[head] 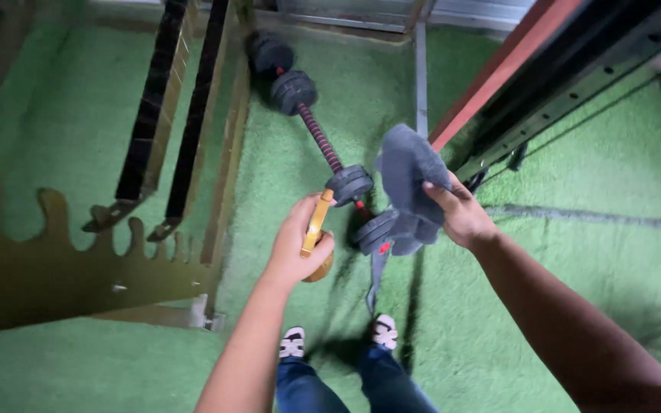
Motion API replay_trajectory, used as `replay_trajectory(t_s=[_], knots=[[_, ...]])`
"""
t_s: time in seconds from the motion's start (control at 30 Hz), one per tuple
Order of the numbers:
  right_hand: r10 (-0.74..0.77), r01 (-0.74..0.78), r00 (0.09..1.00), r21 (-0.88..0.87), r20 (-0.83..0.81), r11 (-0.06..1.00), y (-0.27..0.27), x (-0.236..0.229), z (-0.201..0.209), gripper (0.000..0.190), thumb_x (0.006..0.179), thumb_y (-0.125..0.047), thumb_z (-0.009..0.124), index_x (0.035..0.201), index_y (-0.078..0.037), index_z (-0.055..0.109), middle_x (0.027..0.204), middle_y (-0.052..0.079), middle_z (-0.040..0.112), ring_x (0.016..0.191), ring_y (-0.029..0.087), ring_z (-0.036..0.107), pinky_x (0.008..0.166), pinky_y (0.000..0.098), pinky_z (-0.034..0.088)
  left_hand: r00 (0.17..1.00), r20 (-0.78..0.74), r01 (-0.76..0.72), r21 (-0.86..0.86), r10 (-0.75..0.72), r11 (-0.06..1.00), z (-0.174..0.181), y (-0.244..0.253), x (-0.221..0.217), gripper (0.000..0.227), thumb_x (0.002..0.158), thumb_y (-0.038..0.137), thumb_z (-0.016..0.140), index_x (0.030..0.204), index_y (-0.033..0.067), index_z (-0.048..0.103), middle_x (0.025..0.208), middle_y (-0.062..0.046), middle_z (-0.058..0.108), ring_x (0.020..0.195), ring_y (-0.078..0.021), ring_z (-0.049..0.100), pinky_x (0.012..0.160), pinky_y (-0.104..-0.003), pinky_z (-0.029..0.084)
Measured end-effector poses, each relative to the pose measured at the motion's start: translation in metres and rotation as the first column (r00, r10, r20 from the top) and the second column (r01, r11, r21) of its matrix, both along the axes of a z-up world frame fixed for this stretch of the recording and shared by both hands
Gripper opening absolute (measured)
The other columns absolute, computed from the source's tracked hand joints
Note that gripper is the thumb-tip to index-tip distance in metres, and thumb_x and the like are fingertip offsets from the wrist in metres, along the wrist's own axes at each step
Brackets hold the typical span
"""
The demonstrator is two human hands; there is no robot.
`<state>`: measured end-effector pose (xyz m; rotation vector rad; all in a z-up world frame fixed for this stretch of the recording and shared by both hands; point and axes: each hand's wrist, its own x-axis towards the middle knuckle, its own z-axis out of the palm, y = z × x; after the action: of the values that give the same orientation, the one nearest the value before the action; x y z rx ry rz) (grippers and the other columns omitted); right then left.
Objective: Clean gym equipment using a spray bottle and a cloth.
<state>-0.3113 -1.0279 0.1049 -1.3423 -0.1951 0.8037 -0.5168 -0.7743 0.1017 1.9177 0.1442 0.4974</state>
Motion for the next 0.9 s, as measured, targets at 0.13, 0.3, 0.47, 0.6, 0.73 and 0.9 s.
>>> replay_trajectory(t_s=[0.13,0.3,0.47,0.6,0.73,0.9], knots=[[0.105,-0.108,0.993,-0.057,-0.053,0.993,-0.006,0.034,-0.007,0.049,0.103,-0.02,0.048,0.151,-0.007,0.044,0.136,0.009,0.062,0.119,0.023,0.063,0.101,0.0425,0.051,0.998,-0.025,-0.063,-0.002,0.063,0.998,-0.025,-0.017,0.016,0.065,0.074,0.011,0.067,0.137,0.0042,0.054,0.136,-0.02,0.061,0.128,-0.0397,0.059,0.109,-0.044,0.045],[0.148,-0.151,0.979,-0.016,-0.137,0.988,-0.007,0.073,-0.068,0.056,0.104,-0.027,0.045,0.156,-0.007,0.035,0.145,0.012,0.057,0.127,0.026,0.06,0.108,0.0433,0.049,0.99,-0.11,-0.087,0.039,0.091,0.995,-0.088,-0.019,0.026,0.065,0.072,0.013,0.066,0.135,0.0036,0.057,0.13,-0.021,0.065,0.121,-0.041,0.062,0.105,-0.045,0.048],[-0.078,0.078,0.997,0.017,0.011,0.997,-0.032,0.111,-0.165,0.054,0.106,-0.022,0.048,0.157,-0.005,0.039,0.148,0.013,0.055,0.133,0.025,0.058,0.114,0.0412,0.045,0.939,-0.328,-0.105,0.007,0.101,0.994,-0.161,-0.009,0.037,0.053,0.07,0.013,0.067,0.123,0.0089,0.066,0.107,-0.017,0.072,0.098,-0.0383,0.07,0.085,-0.043,0.056],[-0.253,0.252,0.968,-0.049,0.001,0.966,-0.075,0.137,-0.288,0.053,0.104,-0.018,0.054,0.155,-0.008,0.042,0.146,0.01,0.058,0.13,0.022,0.06,0.109,0.0398,0.049,0.886,-0.449,-0.158,-0.06,0.114,0.986,-0.251,-0.004,0.043,0.05,0.07,0.014,0.066,0.119,0.01,0.066,0.1,-0.013,0.073,0.084,-0.0316,0.074,0.077,-0.04,0.059],[-0.356,0.368,0.928,-0.124,0.106,0.922,-0.113,0.133,-0.391,0.051,0.093,-0.003,0.063,0.142,-0.007,0.051,0.129,0.008,0.064,0.118,0.023,0.064,0.103,0.0391,0.054,0.85,-0.523,-0.085,-0.023,0.061,0.996,-0.343,-0.015,0.05,0.052,0.069,0.013,0.068,0.12,0.0104,0.066,0.108,-0.011,0.073,0.077,-0.0265,0.076,0.073,-0.039,0.06],[-0.583,0.615,0.785,-0.16,0.209,0.772,-0.177,0.108,-0.517,0.037,0.094,-0.004,0.066,0.13,-0.006,0.057,0.119,0.006,0.068,0.108,0.019,0.065,0.098,0.0342,0.054,0.801,-0.577,0.147,-0.065,-0.158,0.987,-0.446,-0.065,0.076,0.051,0.073,0.022,0.076,0.121,0.0107,0.066,0.111,-0.01,0.073,0.081,-0.0278,0.076,0.073,-0.04,0.06]])
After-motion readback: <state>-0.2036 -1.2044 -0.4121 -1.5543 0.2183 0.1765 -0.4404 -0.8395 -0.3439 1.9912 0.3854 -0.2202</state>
